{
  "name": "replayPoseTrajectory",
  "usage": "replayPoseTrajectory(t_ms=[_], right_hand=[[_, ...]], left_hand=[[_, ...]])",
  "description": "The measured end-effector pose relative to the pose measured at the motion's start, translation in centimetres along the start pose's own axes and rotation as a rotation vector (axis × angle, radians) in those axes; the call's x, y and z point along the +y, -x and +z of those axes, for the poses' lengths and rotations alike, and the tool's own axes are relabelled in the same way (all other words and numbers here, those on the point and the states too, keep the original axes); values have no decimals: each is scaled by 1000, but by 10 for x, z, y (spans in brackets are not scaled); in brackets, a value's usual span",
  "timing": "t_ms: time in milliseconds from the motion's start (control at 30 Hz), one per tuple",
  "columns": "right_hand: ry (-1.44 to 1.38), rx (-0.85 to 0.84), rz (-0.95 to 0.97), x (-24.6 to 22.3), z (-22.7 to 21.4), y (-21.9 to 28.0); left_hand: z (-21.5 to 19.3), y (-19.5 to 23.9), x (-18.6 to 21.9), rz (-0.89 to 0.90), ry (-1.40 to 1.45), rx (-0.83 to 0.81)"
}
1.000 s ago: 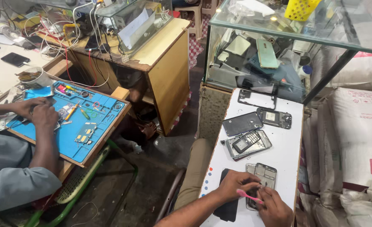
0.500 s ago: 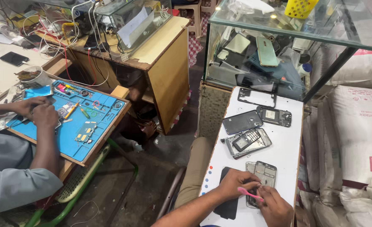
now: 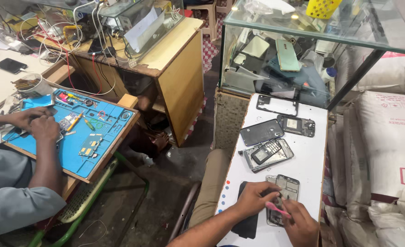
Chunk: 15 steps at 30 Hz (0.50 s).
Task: The person uses a pink toothbrush to scrub the interior surfaces of a disassembled mobile phone chassis. The person then picks up a black phone back cover and scrubs its surface with the toothbrush before placing it back on the table.
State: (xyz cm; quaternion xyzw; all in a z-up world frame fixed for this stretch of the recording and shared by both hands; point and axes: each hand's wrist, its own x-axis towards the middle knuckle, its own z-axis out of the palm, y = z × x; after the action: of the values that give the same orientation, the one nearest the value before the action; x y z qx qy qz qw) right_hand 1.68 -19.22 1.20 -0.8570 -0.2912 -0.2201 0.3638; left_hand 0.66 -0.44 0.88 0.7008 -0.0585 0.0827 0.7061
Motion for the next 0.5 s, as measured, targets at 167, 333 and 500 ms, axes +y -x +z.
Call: replayPoseTrajectory(t_ms=[167, 333, 500], right_hand=[[-105, 37, 88, 1, 1, 1], [-140, 12, 126, 6, 2, 3], [-104, 30, 4, 39, 13, 19]], left_hand=[[-1, 0, -1, 125, -105, 8], [-4, 1, -7, 202, -179, -61], [-2, -1, -33, 289, -302, -96]])
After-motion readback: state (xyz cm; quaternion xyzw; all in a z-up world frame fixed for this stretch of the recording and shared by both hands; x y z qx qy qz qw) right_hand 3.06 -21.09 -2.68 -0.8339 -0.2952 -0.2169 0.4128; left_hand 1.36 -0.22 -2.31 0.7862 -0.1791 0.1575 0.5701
